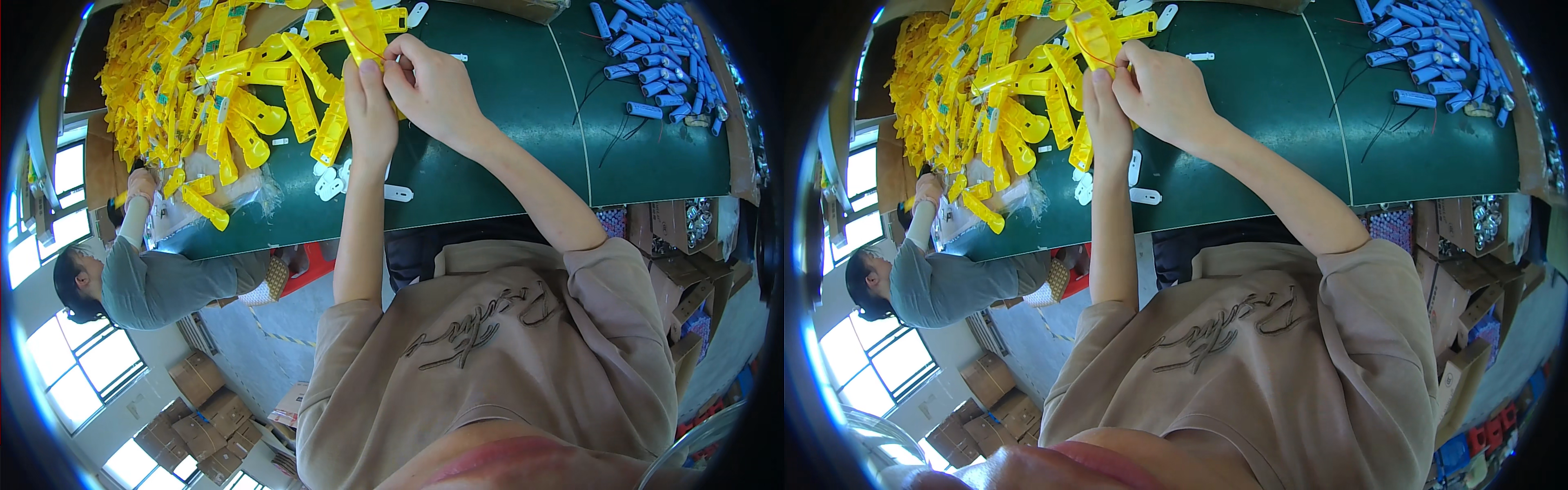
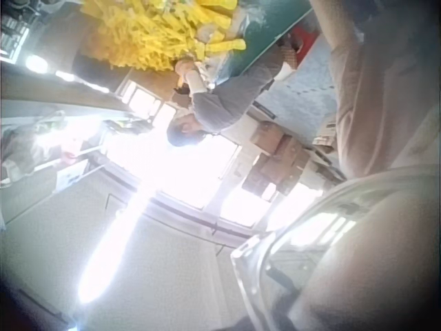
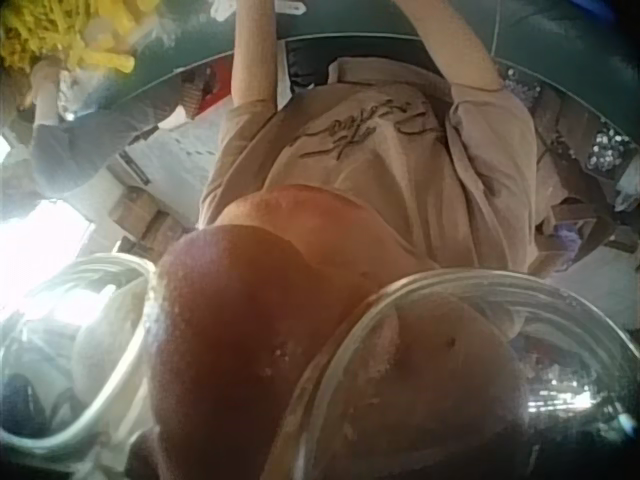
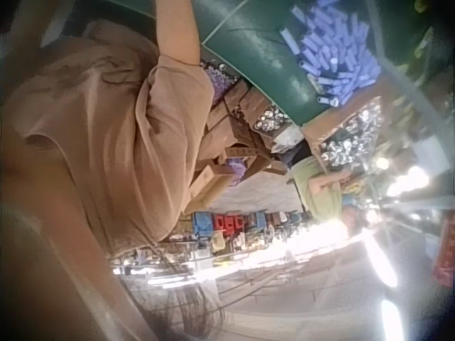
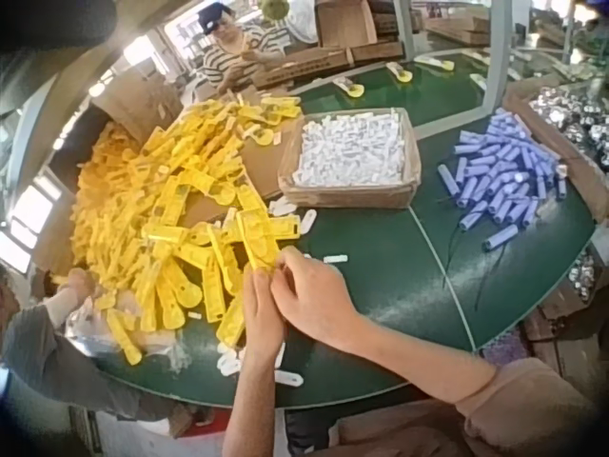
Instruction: The person assembles internal components into plastic housings by hand, inserting lithium-ion batteries, circuit boards, wiring, and plastic mounting brackets into the plastic housings.
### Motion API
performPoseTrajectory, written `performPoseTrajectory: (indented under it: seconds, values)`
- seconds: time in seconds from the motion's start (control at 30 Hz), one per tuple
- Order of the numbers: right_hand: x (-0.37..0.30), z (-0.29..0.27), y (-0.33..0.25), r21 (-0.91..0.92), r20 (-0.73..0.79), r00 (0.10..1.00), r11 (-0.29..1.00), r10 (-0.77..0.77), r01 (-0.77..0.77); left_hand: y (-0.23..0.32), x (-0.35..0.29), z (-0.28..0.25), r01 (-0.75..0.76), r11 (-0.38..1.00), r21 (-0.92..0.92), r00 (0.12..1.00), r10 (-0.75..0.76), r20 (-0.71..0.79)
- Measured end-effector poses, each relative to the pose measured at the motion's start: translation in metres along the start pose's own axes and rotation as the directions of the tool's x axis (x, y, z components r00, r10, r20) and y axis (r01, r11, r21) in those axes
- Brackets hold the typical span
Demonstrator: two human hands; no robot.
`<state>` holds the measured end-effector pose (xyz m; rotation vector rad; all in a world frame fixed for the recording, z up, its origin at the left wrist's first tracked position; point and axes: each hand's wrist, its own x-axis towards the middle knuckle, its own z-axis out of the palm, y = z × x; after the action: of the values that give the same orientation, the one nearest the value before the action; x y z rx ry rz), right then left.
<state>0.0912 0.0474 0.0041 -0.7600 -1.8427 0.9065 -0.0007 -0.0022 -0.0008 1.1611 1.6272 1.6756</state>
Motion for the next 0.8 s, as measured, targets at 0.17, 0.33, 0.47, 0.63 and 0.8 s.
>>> performPoseTrajectory:
  seconds: [0.17,0.33,0.47,0.63,0.8]
  values:
    - [0.001,-0.002,0.002,0.046,0.168,0.976,0.988,0.140,-0.150,-0.004,-0.011,-0.006,0.029,0.990,0.137,0.998,-0.037,0.056]
    - [-0.001,0.002,0.008,-0.186,0.069,0.998,0.983,0.008,0.005,-0.001,-0.015,-0.004,0.027,0.975,0.222,0.997,-0.042,0.062]
    - [0.000,0.004,0.012,-0.125,0.017,0.999,0.991,0.048,-0.045,0.003,-0.014,-0.009,0.028,0.984,0.173,0.999,-0.023,-0.030]
    - [-0.010,0.007,0.014,-0.239,0.181,0.964,0.942,-0.193,0.234,-0.002,-0.004,-0.011,0.020,0.990,0.136,0.996,-0.007,-0.093]
    - [-0.011,0.008,0.006,-0.137,0.134,0.985,0.983,-0.106,0.124,0.001,-0.001,-0.009,0.077,0.997,-0.006,0.987,-0.077,-0.139]
